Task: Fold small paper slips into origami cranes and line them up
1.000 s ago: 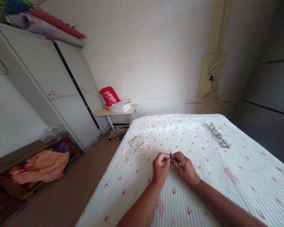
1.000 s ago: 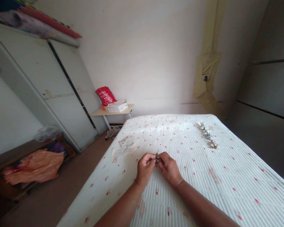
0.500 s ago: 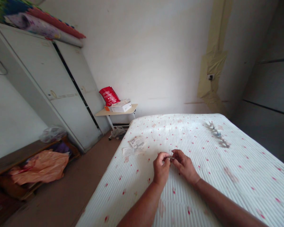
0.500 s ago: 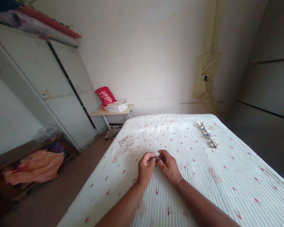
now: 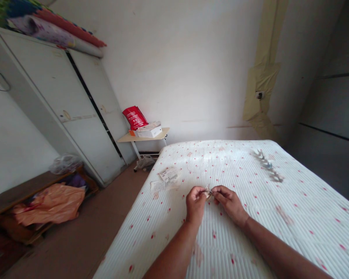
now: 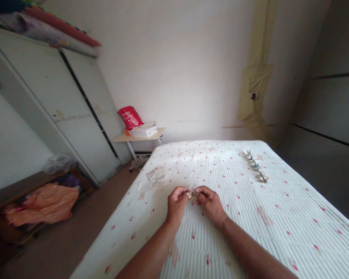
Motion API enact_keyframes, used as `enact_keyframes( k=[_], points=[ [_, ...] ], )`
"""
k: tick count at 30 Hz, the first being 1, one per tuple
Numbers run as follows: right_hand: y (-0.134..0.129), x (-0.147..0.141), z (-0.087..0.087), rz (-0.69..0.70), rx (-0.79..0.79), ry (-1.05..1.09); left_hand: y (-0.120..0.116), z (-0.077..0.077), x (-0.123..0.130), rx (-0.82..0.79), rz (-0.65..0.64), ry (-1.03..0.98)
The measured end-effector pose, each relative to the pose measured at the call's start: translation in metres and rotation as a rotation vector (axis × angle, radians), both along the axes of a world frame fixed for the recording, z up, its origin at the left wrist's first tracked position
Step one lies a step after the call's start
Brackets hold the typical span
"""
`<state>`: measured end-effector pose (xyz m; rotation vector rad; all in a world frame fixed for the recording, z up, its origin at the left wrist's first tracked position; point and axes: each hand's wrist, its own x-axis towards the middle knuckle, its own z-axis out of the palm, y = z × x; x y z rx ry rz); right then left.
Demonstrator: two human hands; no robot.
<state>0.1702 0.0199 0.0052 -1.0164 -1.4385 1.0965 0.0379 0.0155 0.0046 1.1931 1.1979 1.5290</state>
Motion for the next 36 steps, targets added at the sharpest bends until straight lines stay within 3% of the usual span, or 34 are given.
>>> enact_keyframes(
  k=[13,28,36],
  points=[
    [-0.0016,0.0028,0.0012,0.132,-0.069,0.122,-0.0052,0.0081,-0.0003,-0.05,-0.031,-0.044],
    [-0.0019,0.0041,0.0038,0.172,-0.119,0.223,-0.0051,0.0067,-0.0003,-0.063,-0.117,-0.101],
    [-0.0014,0.0042,0.0009,0.14,-0.095,0.149,-0.004,0.0047,-0.0013,-0.067,-0.126,-0.042]
  ],
)
